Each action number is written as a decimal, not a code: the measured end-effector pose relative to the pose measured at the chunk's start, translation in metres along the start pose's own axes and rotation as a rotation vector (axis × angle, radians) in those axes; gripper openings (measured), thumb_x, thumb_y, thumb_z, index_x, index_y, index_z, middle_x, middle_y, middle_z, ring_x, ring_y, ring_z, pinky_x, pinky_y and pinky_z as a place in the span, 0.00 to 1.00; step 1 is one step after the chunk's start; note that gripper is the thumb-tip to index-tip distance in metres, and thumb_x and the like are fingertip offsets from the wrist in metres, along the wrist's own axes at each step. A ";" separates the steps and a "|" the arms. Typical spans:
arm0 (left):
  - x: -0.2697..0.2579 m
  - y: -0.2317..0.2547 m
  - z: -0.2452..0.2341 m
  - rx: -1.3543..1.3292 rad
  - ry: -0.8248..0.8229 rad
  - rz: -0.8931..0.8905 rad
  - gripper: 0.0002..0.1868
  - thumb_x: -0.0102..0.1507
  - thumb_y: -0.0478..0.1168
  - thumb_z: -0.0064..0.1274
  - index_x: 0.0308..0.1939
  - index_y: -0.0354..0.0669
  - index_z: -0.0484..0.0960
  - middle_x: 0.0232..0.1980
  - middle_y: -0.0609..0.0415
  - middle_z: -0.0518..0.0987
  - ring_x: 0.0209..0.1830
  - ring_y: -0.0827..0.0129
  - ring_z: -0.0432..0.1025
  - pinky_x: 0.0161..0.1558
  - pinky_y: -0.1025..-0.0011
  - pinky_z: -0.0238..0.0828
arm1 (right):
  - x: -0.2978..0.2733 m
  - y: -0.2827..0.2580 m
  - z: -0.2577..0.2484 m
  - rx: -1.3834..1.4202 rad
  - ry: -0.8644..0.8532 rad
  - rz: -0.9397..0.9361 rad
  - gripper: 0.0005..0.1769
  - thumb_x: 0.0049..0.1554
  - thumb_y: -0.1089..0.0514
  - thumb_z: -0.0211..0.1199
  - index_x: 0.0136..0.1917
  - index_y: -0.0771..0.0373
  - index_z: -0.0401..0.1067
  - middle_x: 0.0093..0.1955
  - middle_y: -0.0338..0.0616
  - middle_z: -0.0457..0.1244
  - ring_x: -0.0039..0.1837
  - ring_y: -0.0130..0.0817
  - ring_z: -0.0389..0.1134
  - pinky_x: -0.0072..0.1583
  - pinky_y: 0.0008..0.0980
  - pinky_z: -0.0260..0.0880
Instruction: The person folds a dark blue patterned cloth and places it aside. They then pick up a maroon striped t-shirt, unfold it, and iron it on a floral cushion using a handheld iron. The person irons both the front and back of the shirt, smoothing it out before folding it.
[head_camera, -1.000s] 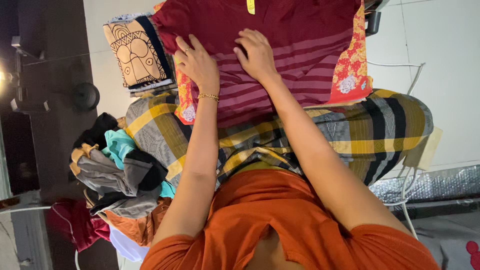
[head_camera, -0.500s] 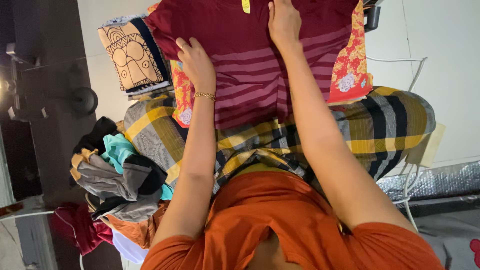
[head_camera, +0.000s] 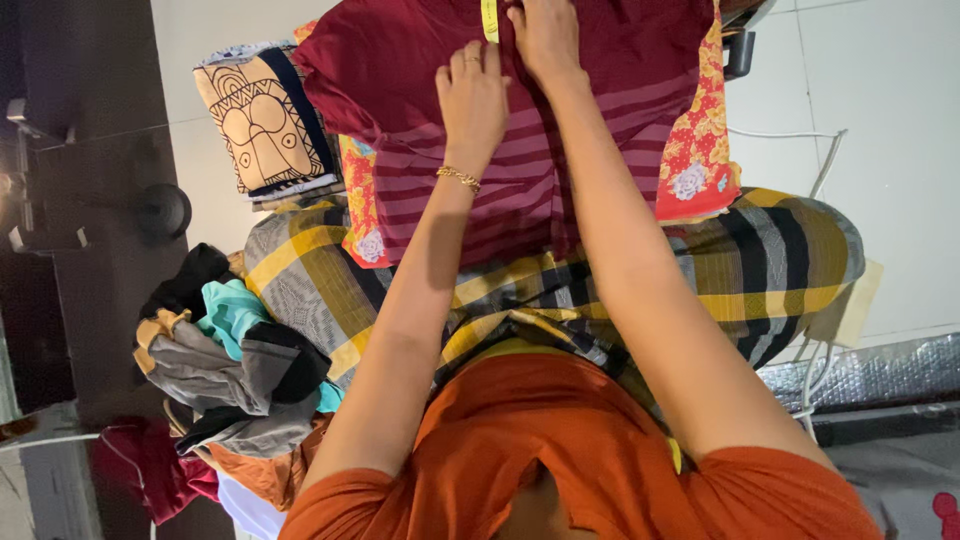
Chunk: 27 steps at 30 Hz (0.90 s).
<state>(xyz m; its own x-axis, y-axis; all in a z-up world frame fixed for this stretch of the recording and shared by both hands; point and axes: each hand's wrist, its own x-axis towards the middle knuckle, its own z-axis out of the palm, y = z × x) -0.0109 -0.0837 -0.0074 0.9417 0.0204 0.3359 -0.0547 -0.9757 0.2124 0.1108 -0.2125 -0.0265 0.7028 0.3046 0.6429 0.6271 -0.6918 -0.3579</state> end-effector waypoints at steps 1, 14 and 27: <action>0.002 0.004 0.004 -0.018 -0.009 0.009 0.33 0.68 0.52 0.53 0.73 0.39 0.69 0.72 0.43 0.67 0.73 0.53 0.59 0.69 0.45 0.57 | -0.002 -0.004 -0.007 0.065 -0.023 -0.034 0.20 0.53 0.63 0.72 0.59 0.63 0.72 0.54 0.55 0.67 0.52 0.59 0.69 0.52 0.52 0.70; -0.017 0.026 -0.013 0.048 -0.044 -0.038 0.24 0.72 0.54 0.43 0.72 0.62 0.69 0.76 0.42 0.60 0.79 0.51 0.52 0.70 0.27 0.44 | -0.054 -0.027 -0.058 -0.067 0.169 0.322 0.06 0.59 0.57 0.70 0.46 0.60 0.77 0.48 0.42 0.67 0.52 0.45 0.66 0.55 0.47 0.63; -0.019 0.025 -0.013 -0.023 -0.028 -0.093 0.24 0.71 0.54 0.44 0.69 0.54 0.74 0.77 0.40 0.59 0.80 0.51 0.50 0.73 0.29 0.37 | -0.090 -0.043 -0.071 -0.151 0.004 0.409 0.23 0.61 0.51 0.68 0.65 0.63 0.73 0.73 0.58 0.60 0.79 0.56 0.53 0.78 0.58 0.43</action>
<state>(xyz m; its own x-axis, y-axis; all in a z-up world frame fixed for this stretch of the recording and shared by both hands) -0.0345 -0.1059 0.0037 0.9518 0.1045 0.2884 0.0263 -0.9645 0.2626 -0.0032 -0.2569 -0.0211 0.8816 -0.0168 0.4718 0.2411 -0.8432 -0.4805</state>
